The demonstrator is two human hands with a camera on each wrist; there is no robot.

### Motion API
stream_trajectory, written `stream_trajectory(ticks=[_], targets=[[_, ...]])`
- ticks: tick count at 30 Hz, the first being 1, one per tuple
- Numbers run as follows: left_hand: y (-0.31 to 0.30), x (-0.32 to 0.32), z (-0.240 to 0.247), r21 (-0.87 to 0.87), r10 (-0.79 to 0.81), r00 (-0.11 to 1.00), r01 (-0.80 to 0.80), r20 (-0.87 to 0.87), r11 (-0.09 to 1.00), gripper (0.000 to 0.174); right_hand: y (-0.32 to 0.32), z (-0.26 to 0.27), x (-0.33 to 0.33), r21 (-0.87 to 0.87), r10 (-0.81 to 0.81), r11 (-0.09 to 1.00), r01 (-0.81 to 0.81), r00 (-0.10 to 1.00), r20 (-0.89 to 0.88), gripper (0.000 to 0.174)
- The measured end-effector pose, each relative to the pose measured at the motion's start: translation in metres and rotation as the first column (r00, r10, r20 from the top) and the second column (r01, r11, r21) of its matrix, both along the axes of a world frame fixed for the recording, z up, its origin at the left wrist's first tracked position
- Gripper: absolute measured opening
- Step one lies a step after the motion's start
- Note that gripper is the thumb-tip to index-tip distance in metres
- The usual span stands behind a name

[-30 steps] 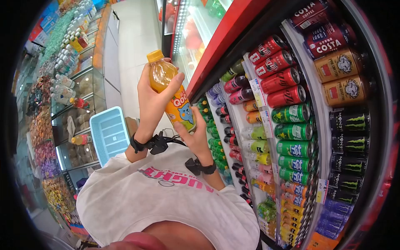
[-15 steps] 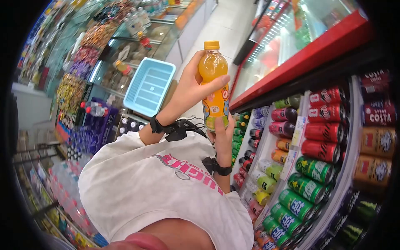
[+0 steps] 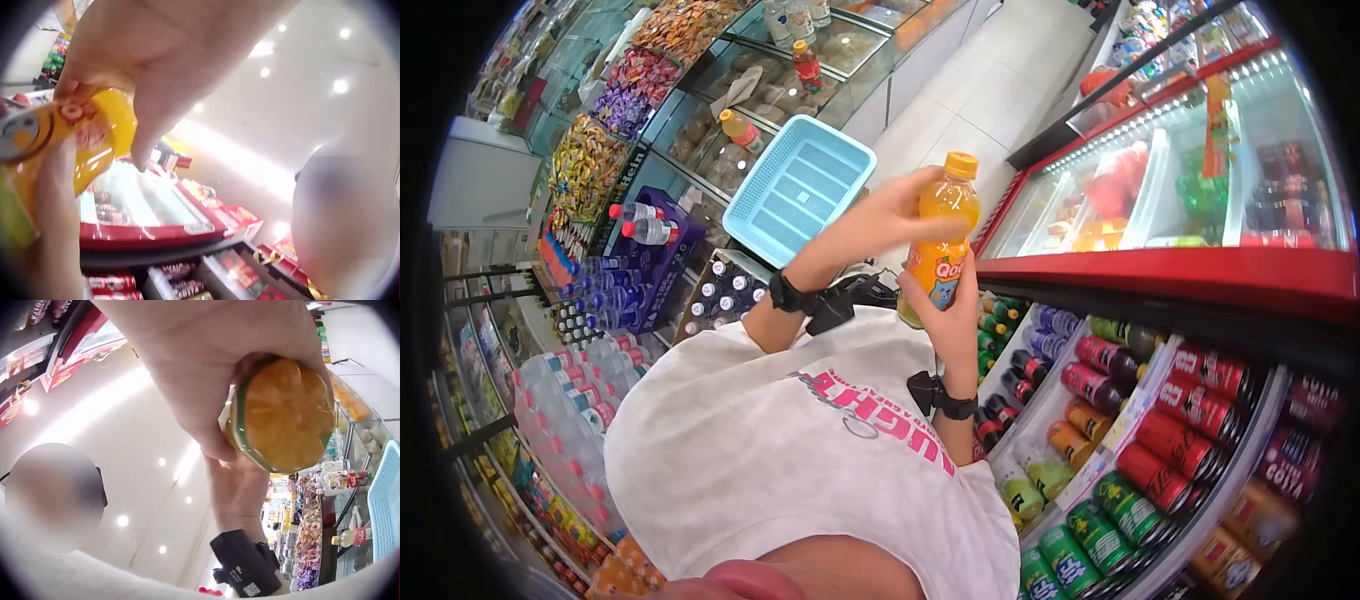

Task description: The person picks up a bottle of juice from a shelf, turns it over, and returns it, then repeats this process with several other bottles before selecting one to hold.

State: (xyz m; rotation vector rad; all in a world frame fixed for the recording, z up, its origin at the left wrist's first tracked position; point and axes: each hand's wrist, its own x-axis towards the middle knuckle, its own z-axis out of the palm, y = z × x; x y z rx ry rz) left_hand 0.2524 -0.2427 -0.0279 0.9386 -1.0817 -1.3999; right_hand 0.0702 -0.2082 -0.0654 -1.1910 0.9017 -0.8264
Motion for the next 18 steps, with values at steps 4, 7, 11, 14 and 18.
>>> stream_trajectory(ticks=[4, 7, 11, 14, 18], targets=[[-0.043, 0.107, -0.056, -0.113, 0.519, 0.842, -0.536, -0.15, 0.837, 0.029, -0.032, 0.0, 0.029, 0.132, -0.01, 0.991, 0.013, 1.0, -0.022, 0.05], [-0.053, 0.202, -0.128, 0.133, 0.968, 0.236, -0.96, -0.078, 0.245, 0.02, -0.059, -0.004, 0.045, 0.097, -0.021, 0.995, 0.027, 0.997, -0.07, 0.048], [-0.045, 0.269, -0.212, 0.056, 0.965, -0.26, -0.964, 0.002, -0.26, 0.017, -0.09, -0.007, 0.062, 0.153, -0.002, 0.988, 0.017, 0.995, -0.097, 0.048], [-0.04, 0.278, -0.241, -0.061, 0.937, -0.342, -0.939, 0.068, -0.338, 0.019, -0.11, -0.01, 0.078, 0.219, 0.013, 0.976, 0.007, 0.996, -0.09, 0.047], [-0.054, 0.248, -0.181, 0.22, 0.856, 0.491, -0.863, 0.161, 0.454, 0.034, -0.133, -0.02, 0.111, 0.25, 0.096, 0.965, -0.074, 0.992, -0.078, 0.044]])
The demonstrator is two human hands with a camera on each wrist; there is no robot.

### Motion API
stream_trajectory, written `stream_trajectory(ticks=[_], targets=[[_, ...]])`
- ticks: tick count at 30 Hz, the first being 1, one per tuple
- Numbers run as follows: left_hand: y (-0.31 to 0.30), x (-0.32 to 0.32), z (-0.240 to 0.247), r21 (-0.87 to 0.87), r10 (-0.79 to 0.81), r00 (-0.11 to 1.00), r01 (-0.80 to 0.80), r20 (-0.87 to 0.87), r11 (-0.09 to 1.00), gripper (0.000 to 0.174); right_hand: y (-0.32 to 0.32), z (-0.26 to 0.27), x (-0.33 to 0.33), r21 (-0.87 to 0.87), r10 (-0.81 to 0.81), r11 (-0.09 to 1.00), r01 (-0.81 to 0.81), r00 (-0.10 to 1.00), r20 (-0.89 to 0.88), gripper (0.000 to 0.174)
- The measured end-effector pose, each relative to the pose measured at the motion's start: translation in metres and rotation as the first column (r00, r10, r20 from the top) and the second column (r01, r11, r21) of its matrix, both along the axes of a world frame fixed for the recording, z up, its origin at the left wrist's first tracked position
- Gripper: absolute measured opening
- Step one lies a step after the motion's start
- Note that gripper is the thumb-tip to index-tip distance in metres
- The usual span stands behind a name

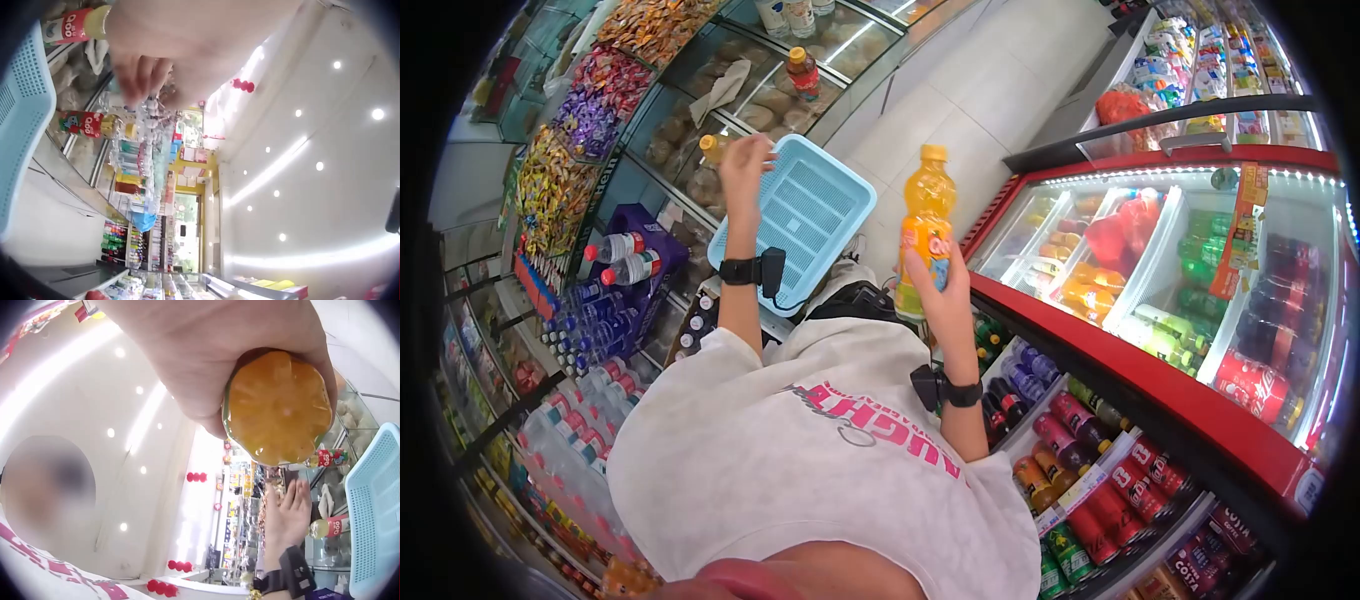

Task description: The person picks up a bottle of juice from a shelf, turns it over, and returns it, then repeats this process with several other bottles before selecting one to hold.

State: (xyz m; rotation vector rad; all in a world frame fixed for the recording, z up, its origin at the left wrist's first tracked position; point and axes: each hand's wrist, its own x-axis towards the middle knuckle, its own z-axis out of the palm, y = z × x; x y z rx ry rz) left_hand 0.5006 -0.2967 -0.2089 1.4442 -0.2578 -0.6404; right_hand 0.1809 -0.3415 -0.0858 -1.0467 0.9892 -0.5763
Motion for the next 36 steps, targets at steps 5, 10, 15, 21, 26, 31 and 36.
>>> stream_trajectory(ticks=[5, 10, 15, 21, 26, 31, 36], targets=[[-0.021, -0.055, 0.054, -0.213, -0.625, 0.773, 0.596, -0.108, 0.775, 0.048, -0.031, -0.027, 0.054, -0.284, 0.273, 0.899, -0.334, 0.933, -0.234, 0.055], [-0.015, -0.057, 0.092, -0.088, -0.369, 0.926, 0.375, 0.073, 0.923, 0.054, -0.04, -0.016, 0.102, -0.32, 0.484, 0.758, -0.569, 0.819, -0.309, 0.07], [-0.001, -0.047, 0.116, -0.099, -0.071, 0.967, 0.097, 0.244, 0.99, 0.052, -0.035, -0.009, 0.128, -0.292, 0.633, 0.717, -0.632, 0.767, -0.105, 0.074], [0.025, -0.032, 0.14, -0.079, 0.037, 0.923, -0.007, 0.382, 0.997, 0.055, -0.022, 0.009, 0.152, -0.202, 0.731, 0.672, -0.712, 0.681, 0.033, 0.075], [0.041, -0.026, 0.146, -0.055, 0.079, 0.942, -0.065, 0.325, 0.996, 0.049, -0.016, 0.002, 0.163, -0.166, 0.763, 0.643, -0.748, 0.645, 0.043, 0.081], [0.049, -0.018, 0.133, -0.04, 0.098, 0.933, -0.089, 0.346, 0.995, 0.048, -0.019, -0.001, 0.174, -0.294, 0.788, 0.548, -0.783, 0.602, -0.133, 0.077], [0.077, 0.012, 0.099, -0.24, 0.471, 0.86, -0.424, 0.196, 0.873, 0.037, -0.032, -0.021, 0.173, -0.457, 0.686, 0.556, -0.694, 0.694, -0.22, 0.069]])
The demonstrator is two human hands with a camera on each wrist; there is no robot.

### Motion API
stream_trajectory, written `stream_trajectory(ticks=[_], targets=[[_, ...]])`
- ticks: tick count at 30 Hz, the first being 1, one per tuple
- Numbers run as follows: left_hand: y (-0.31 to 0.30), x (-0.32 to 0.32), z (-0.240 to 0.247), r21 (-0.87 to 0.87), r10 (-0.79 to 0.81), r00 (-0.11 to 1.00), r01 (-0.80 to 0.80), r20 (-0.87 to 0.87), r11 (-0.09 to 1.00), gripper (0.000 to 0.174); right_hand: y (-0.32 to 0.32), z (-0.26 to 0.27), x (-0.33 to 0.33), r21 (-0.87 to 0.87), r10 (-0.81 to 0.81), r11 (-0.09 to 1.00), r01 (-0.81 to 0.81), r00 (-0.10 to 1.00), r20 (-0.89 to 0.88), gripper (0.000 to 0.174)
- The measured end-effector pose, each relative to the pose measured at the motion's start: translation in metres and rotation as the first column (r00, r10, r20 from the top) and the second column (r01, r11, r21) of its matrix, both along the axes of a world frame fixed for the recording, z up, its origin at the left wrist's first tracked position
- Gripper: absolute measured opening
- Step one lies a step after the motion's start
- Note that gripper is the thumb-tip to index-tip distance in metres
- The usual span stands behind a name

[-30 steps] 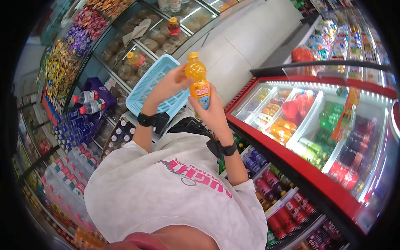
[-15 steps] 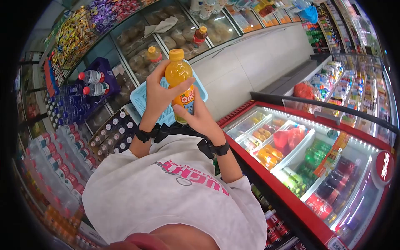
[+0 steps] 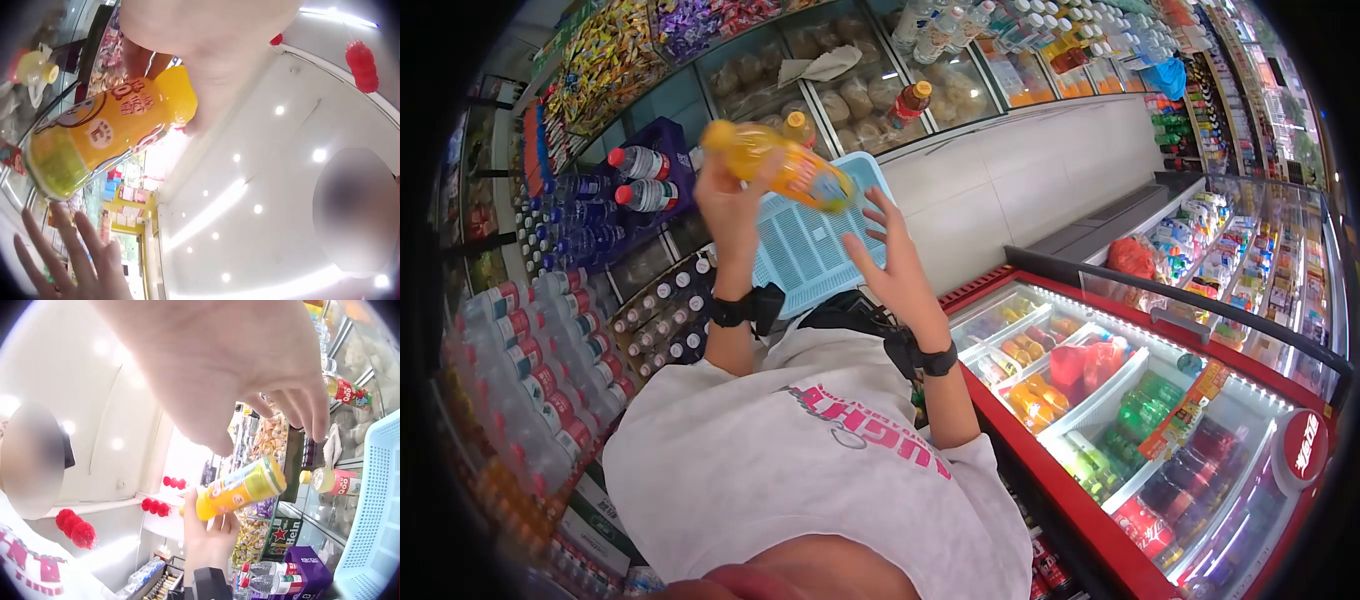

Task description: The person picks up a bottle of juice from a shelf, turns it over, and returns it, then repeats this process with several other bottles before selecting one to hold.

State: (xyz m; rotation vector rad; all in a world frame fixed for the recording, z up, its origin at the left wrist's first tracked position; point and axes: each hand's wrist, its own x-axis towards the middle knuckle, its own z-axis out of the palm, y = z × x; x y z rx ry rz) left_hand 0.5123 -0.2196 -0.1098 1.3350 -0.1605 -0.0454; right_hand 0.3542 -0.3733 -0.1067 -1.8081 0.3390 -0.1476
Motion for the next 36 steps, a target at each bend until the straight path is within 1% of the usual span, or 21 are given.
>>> stream_trajectory(ticks=[3, 6, 7, 9, 10, 12, 15, 16, 19, 23, 25, 26, 27, 28, 29, 30, 31, 32, 33, 34, 36], targets=[[0.004, 0.022, -0.002, -0.19, 0.322, 0.945, -0.306, 0.061, 0.933, 0.039, -0.015, -0.007, -0.022, 0.131, -0.094, 0.986, 0.104, 0.992, -0.079, 0.06], [0.011, 0.048, -0.021, -0.23, 0.399, 0.915, -0.403, -0.065, 0.886, 0.043, -0.024, -0.013, -0.05, 0.2, -0.141, 0.965, 0.172, 0.977, -0.161, 0.051], [0.013, 0.061, -0.036, -0.114, 0.433, 0.901, -0.427, 0.037, 0.897, 0.047, -0.027, -0.015, -0.059, 0.213, -0.151, 0.96, 0.182, 0.976, -0.156, 0.05], [0.015, 0.085, -0.082, 0.112, 0.453, 0.856, -0.49, 0.251, 0.864, 0.055, -0.029, -0.021, -0.077, 0.241, -0.173, 0.949, 0.204, 0.974, -0.145, 0.047], [0.014, 0.095, -0.102, 0.237, 0.46, 0.837, -0.531, 0.297, 0.813, 0.057, -0.03, -0.025, -0.084, 0.246, -0.19, 0.943, 0.224, 0.969, -0.155, 0.046], [0.01, 0.109, -0.143, 0.462, 0.45, 0.803, -0.594, 0.392, 0.659, 0.062, -0.031, -0.032, -0.098, 0.256, -0.229, 0.928, 0.269, 0.957, -0.178, 0.045], [0.016, 0.137, -0.198, 0.636, 0.411, 0.857, -0.509, 0.311, 0.581, 0.063, -0.031, -0.034, -0.111, 0.265, -0.282, 0.908, 0.325, 0.941, -0.19, 0.044], [0.016, 0.143, -0.218, 0.56, 0.413, 0.868, -0.494, 0.276, 0.665, 0.064, -0.031, -0.036, -0.115, 0.26, -0.296, 0.904, 0.338, 0.936, -0.189, 0.044], [0.01, 0.147, -0.231, 0.455, 0.357, 0.921, -0.387, 0.154, 0.802, 0.065, -0.029, -0.04, -0.126, 0.257, -0.357, 0.882, 0.396, 0.916, -0.185, 0.043], [0.003, 0.152, -0.23, 0.447, 0.279, 0.952, -0.306, 0.126, 0.841, 0.062, -0.022, -0.042, -0.141, 0.26, -0.439, 0.844, 0.469, 0.883, -0.167, 0.043], [0.005, 0.157, -0.24, 0.534, 0.221, 0.928, -0.355, 0.3, 0.767, 0.052, -0.018, -0.044, -0.15, 0.248, -0.494, 0.823, 0.512, 0.859, -0.134, 0.042], [0.003, 0.151, -0.232, 0.512, 0.174, 0.954, -0.279, 0.245, 0.812, 0.05, -0.015, -0.038, -0.154, 0.268, -0.521, 0.801, 0.535, 0.844, -0.128, 0.041], [0.003, 0.151, -0.235, 0.418, 0.121, 0.973, -0.194, 0.195, 0.887, 0.053, -0.013, -0.04, -0.162, 0.265, -0.526, 0.802, 0.536, 0.843, -0.114, 0.041], [0.002, 0.147, -0.225, 0.502, 0.097, 0.962, -0.217, 0.254, 0.837, 0.055, -0.009, -0.043, -0.17, 0.265, -0.548, 0.791, 0.552, 0.831, -0.094, 0.04], [-0.002, 0.154, -0.234, 0.433, 0.068, 0.966, -0.174, 0.248, 0.884, 0.055, -0.005, -0.043, -0.18, 0.259, -0.593, 0.766, 0.588, 0.802, -0.067, 0.04], [0.001, 0.169, -0.253, 0.525, 0.072, 0.951, -0.229, 0.302, 0.82, 0.058, -0.001, -0.028, -0.182, 0.21, -0.638, 0.737, 0.643, 0.764, -0.099, 0.038], [0.001, 0.182, -0.258, 0.537, -0.024, 0.994, -0.038, 0.107, 0.843, 0.055, 0.003, -0.028, -0.19, 0.202, -0.661, 0.728, 0.655, 0.749, -0.046, 0.038], [0.002, 0.19, -0.264, 0.456, -0.017, 0.999, 0.03, -0.032, 0.89, 0.053, 0.008, -0.028, -0.201, 0.188, -0.685, 0.715, 0.673, 0.729, -0.002, 0.038], [-0.014, 0.148, -0.206, 0.627, 0.137, 0.98, -0.019, -0.141, 0.779, 0.051, 0.014, -0.027, -0.213, 0.2, -0.709, 0.691, 0.695, 0.706, -0.006, 0.04], [0.007, 0.163, -0.215, 0.643, 0.062, 0.971, 0.104, -0.23, 0.759, 0.074, 0.025, -0.025, -0.223, 0.213, -0.719, 0.678, 0.704, 0.695, -0.01, 0.041], [0.01, 0.187, -0.231, 0.706, 0.232, 0.971, -0.123, -0.06, 0.698, 0.093, 0.04, -0.024, -0.244, 0.193, -0.752, 0.652, 0.733, 0.658, 0.043, 0.04]])
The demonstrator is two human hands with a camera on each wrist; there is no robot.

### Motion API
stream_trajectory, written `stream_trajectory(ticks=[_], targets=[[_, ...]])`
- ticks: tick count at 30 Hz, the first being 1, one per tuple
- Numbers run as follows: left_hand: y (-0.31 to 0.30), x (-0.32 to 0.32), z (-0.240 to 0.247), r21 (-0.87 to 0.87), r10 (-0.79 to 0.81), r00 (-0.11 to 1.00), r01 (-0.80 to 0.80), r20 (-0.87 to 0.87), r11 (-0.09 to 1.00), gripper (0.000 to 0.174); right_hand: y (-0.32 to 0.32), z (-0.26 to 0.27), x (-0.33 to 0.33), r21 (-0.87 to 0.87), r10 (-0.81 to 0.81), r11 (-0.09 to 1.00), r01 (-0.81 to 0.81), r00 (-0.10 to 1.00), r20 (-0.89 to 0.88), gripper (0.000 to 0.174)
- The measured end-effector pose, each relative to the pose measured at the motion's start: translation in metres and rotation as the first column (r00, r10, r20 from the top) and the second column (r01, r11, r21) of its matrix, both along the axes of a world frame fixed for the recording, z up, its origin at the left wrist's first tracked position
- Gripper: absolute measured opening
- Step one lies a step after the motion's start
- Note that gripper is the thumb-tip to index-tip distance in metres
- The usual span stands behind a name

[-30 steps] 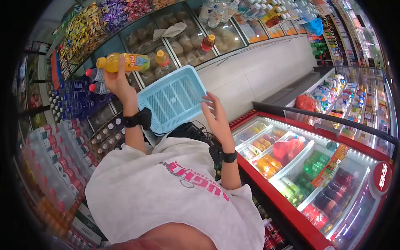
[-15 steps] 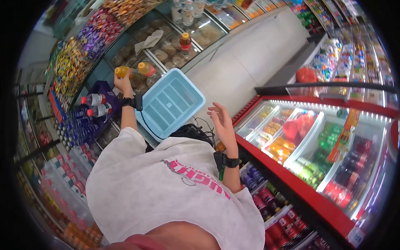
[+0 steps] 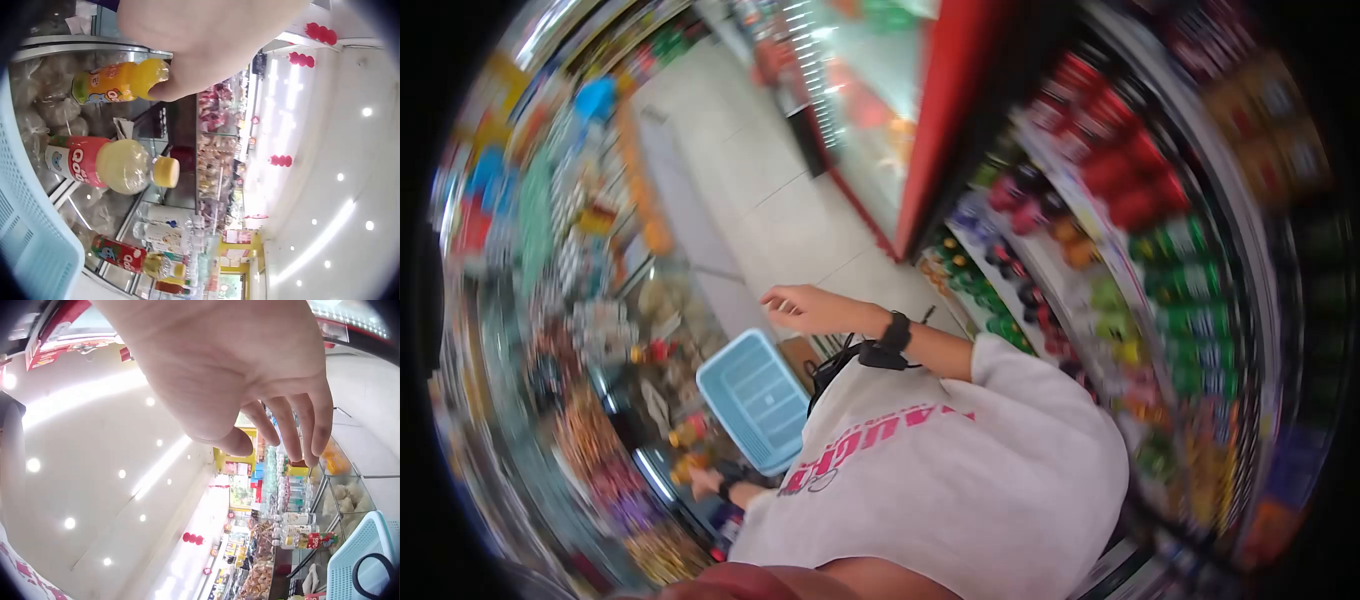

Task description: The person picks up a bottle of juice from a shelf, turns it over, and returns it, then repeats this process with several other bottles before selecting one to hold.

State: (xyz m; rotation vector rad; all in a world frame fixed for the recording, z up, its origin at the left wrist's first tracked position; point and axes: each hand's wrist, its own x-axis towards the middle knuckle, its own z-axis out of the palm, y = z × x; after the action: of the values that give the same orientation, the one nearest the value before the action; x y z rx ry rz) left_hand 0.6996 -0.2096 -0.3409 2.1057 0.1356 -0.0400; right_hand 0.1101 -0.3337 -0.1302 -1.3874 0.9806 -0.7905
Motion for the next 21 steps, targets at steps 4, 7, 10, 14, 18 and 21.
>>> stream_trajectory(ticks=[4, 7, 10, 14, 18, 21], targets=[[-0.014, -0.027, 0.027, 0.151, 0.178, 0.823, -0.302, 0.539, 0.941, 0.092, 0.039, 0.013, -0.046, -0.004, -0.097, 0.995, 0.097, 0.995, 0.01, 0.04], [-0.011, -0.066, 0.064, -0.071, 0.118, 0.853, -0.095, 0.509, 0.993, 0.096, 0.072, 0.01, -0.071, 0.002, -0.15, 0.989, 0.151, 0.983, 0.105, 0.038], [-0.016, -0.137, 0.12, -0.073, 0.0, 0.722, 0.07, 0.692, 0.995, 0.073, 0.107, -0.005, -0.092, 0.006, -0.24, 0.97, 0.244, 0.947, 0.214, 0.036], [-0.03, -0.221, 0.184, -0.368, -0.078, 0.757, 0.402, 0.649, 0.838, 0.047, 0.145, -0.024, -0.12, 0.044, -0.302, 0.952, 0.302, 0.909, 0.289, 0.033], [-0.06, -0.302, 0.224, -0.258, -0.468, 0.591, 0.76, 0.658, 0.597, 0.028, 0.177, -0.021, -0.143, 0.071, -0.388, 0.92, 0.385, 0.868, 0.31, 0.032], [-0.096, -0.355, 0.219, 0.008, -0.728, 0.311, 0.917, 0.61, 0.399, 0.02, 0.198, -0.019, -0.16, 0.083, -0.468, 0.881, 0.466, 0.83, 0.302, 0.03]])
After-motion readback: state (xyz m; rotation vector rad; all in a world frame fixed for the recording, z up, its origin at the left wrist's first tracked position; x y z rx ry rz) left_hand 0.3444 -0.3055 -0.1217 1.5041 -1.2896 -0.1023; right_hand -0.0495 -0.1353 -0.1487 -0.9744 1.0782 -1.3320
